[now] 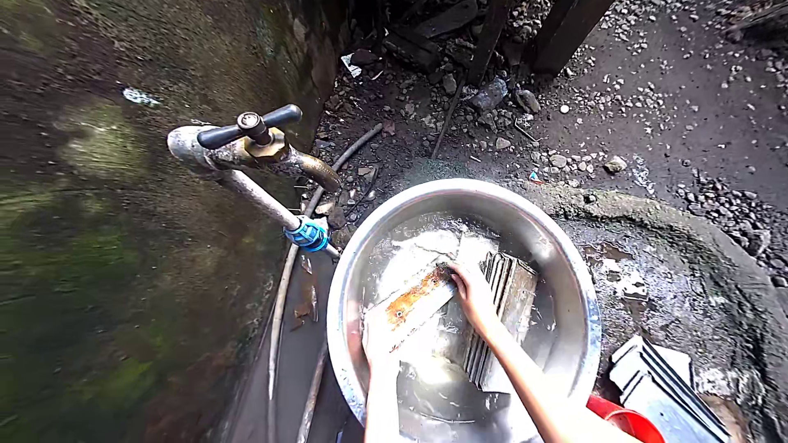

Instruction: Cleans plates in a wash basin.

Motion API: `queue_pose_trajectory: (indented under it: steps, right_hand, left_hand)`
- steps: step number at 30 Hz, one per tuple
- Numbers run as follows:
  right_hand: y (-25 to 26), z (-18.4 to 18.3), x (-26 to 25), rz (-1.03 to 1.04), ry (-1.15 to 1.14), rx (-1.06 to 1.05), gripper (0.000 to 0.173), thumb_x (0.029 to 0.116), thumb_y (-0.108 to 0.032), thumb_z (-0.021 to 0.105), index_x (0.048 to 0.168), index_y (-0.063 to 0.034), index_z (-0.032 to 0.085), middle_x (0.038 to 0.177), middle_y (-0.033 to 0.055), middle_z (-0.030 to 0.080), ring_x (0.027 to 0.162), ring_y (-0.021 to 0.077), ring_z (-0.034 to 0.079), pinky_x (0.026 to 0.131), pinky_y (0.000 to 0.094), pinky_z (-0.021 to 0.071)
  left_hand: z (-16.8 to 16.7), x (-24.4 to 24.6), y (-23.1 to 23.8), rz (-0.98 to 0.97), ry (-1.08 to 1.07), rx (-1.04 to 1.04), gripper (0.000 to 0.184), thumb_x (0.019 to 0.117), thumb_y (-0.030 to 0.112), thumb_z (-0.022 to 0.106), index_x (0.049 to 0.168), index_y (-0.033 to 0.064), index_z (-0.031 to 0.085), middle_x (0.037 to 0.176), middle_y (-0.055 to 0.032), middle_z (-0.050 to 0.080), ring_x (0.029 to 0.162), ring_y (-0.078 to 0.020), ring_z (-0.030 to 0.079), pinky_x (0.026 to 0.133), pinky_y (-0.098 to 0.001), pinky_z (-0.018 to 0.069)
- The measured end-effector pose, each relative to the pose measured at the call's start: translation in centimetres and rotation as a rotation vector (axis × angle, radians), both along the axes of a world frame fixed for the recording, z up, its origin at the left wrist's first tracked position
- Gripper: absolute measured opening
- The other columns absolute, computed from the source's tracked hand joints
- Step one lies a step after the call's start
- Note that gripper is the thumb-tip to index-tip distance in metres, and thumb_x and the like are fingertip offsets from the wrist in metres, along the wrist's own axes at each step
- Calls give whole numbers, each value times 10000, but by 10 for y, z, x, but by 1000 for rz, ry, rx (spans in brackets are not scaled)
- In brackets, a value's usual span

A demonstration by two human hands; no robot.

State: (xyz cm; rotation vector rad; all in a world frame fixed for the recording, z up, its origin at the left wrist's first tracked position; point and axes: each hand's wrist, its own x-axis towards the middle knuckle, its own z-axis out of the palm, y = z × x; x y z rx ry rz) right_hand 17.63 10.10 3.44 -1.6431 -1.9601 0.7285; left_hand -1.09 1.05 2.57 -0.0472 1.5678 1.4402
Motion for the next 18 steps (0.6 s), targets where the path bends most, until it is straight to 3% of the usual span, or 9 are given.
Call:
queue_pose_trajectory:
  steps: [3,5,6,8,10,12,14,16,18]
  right_hand:
    - [-33,-3,-30,-63,45,0,314,1011,-79,557,1283,4,690,1326,205,671,1269,399,616,1110,529,453]
    - [-67,-3,-61,-43,113,-67,338,1005,-58,547,1316,10,662,1342,199,662,1282,381,610,1118,525,451]
    - [-87,-2,-78,-11,152,-101,344,995,-26,542,1313,16,664,1354,202,655,1300,381,600,1127,527,443]
    - [-119,-4,-102,96,216,-107,334,971,13,550,1273,27,691,1336,198,670,1302,376,603,1129,509,448]
    - [-119,-7,-99,259,252,-75,338,956,41,562,1264,26,700,1332,191,675,1304,367,606,1132,485,450]
    - [-93,-14,-74,406,210,-22,365,959,65,540,1277,-9,705,1349,169,671,1317,353,599,1134,486,452]
    - [-55,-21,-44,277,144,9,374,972,63,491,1254,-27,720,1341,166,675,1335,356,580,1151,497,435]
    - [-20,-29,-28,3,94,46,343,987,32,478,1233,12,716,1338,215,662,1345,396,558,1159,516,413]
    - [-16,-29,-32,-147,79,55,376,991,41,470,1315,31,660,1419,236,599,1399,431,493,1185,539,366]
  left_hand:
    - [-4,1,-6,-76,66,73,495,1137,228,181,1544,-17,319,1504,-229,449,1317,-242,523,1088,-383,449]
    - [-6,8,-6,-81,57,104,489,1137,228,173,1541,-14,301,1484,-224,455,1306,-230,530,1072,-373,468]
    - [0,13,-4,-68,74,62,467,1137,201,195,1517,-38,326,1448,-232,478,1263,-225,549,1044,-360,483]
    - [14,17,1,-13,107,-72,433,1132,143,271,1480,-93,375,1483,-253,464,1307,-225,510,1101,-334,395]
    - [6,12,0,51,55,-61,420,1132,154,259,1466,-61,398,1413,-215,513,1213,-189,546,1039,-307,434]
    - [-8,8,-5,56,-72,59,451,1136,206,179,1518,11,317,1413,-193,497,1202,-200,563,1001,-340,485]
    - [-10,9,-6,76,-112,109,450,1133,176,176,1519,-20,298,1423,-239,484,1213,-257,580,998,-397,518]
    - [-11,9,-8,90,-63,116,432,1127,151,198,1491,-41,328,1378,-234,502,1177,-240,590,985,-379,520]
    - [-16,7,-9,86,-40,118,438,1132,175,203,1483,-47,341,1380,-227,507,1189,-227,580,1009,-375,500]
